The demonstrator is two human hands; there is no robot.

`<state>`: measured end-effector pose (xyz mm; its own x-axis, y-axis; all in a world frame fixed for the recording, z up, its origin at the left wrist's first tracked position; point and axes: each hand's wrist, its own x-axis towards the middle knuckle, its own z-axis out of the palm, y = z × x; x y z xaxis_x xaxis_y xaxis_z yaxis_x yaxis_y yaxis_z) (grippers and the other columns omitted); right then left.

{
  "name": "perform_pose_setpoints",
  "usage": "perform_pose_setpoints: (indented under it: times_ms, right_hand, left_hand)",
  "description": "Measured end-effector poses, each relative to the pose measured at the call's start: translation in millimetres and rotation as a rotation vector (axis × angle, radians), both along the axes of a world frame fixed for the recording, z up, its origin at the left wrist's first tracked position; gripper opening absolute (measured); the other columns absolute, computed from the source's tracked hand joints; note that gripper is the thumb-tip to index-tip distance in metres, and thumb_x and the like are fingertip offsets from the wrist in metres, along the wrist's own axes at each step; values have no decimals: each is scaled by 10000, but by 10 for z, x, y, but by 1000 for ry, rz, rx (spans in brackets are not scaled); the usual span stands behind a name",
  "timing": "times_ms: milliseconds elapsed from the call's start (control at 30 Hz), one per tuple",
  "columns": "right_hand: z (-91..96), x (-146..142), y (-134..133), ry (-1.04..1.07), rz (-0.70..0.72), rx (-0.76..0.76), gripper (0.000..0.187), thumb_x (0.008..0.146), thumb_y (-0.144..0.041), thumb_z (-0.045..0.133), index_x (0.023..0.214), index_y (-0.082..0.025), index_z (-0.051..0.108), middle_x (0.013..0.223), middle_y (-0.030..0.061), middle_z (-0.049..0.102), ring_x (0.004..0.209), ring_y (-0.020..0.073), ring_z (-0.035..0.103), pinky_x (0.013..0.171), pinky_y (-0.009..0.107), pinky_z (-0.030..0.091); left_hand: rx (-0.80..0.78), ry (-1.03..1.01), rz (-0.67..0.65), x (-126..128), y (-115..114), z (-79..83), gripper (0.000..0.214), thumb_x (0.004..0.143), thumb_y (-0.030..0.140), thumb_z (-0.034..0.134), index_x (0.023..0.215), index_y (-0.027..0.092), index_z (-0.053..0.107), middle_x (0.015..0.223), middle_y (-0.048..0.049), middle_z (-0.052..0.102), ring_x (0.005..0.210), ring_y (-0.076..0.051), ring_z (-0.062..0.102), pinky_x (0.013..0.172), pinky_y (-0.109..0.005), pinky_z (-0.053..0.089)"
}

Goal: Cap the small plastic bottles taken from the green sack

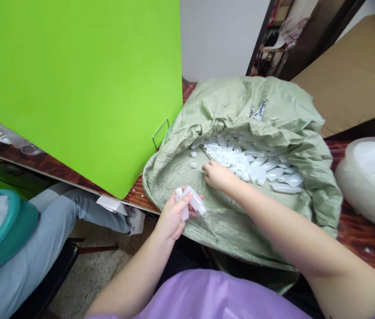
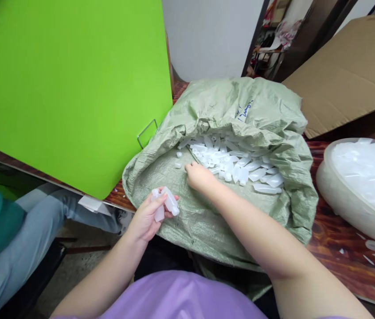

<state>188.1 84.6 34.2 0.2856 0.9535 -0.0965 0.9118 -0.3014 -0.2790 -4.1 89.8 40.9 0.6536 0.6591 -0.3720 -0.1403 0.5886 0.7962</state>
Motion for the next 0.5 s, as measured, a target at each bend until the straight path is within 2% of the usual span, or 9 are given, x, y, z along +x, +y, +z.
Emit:
perform_pose_setpoints:
  times_ms: [133, 233, 300, 367, 433, 500]
  right_hand:
    - [52, -6, -475, 208, -82, 68, 276, 793, -236, 519, 1056, -155, 510, 879, 50, 590, 706, 121, 574, 635, 226, 462]
    - [79, -110, -956, 598, -152, 315, 306, 810, -348, 545, 1041, -154, 488, 825, 36, 589, 659, 113, 559, 583, 228, 470]
    - [70, -205, -1256, 797, -155, 474, 323, 847, -390, 513, 1077, -164, 493, 875, 58, 617, 706, 130, 584, 629, 259, 492]
    - [35, -283, -1497, 746, -110, 532, 315, 883, -356, 482, 1157, -200, 486, 1013, 76, 629, 829, 149, 606, 739, 299, 499]
    - [-13, -318, -1673, 583, -49, 561, 336, 884, -293, 501, 1214, -240, 471, 1139, 71, 597, 962, 164, 588, 841, 326, 476]
    - [-45, -307, -1805, 447, -7, 617, 345, 865, -255, 536, 1206, -248, 492, 1154, 69, 581, 1007, 170, 570, 864, 322, 472]
  left_hand:
    - [-91, -69, 39, 80, 9, -32, 526, 690, 223, 708, 1125, 184, 414, 875, -61, 639, 687, -133, 622, 587, -219, 491]
    - [-139, -79, 47, 155, -71, -53, 431, 665, 190, 721, 997, 178, 447, 813, -18, 612, 673, -127, 622, 578, -208, 493]
    - [-154, -70, 41, 204, -166, -58, 394, 659, 181, 723, 928, 175, 435, 774, -5, 606, 655, -122, 621, 565, -196, 491]
    - [-156, -62, 7, 246, -285, -52, 371, 662, 182, 719, 891, 169, 427, 755, -7, 610, 640, -116, 620, 558, -187, 490]
    - [-153, -60, -33, 286, -415, -35, 362, 666, 188, 716, 883, 167, 427, 748, -7, 615, 626, -112, 620, 558, -185, 493]
    - [-139, -59, -66, 326, -544, -12, 365, 668, 198, 716, 885, 166, 425, 733, -2, 613, 611, -109, 617, 555, -182, 492]
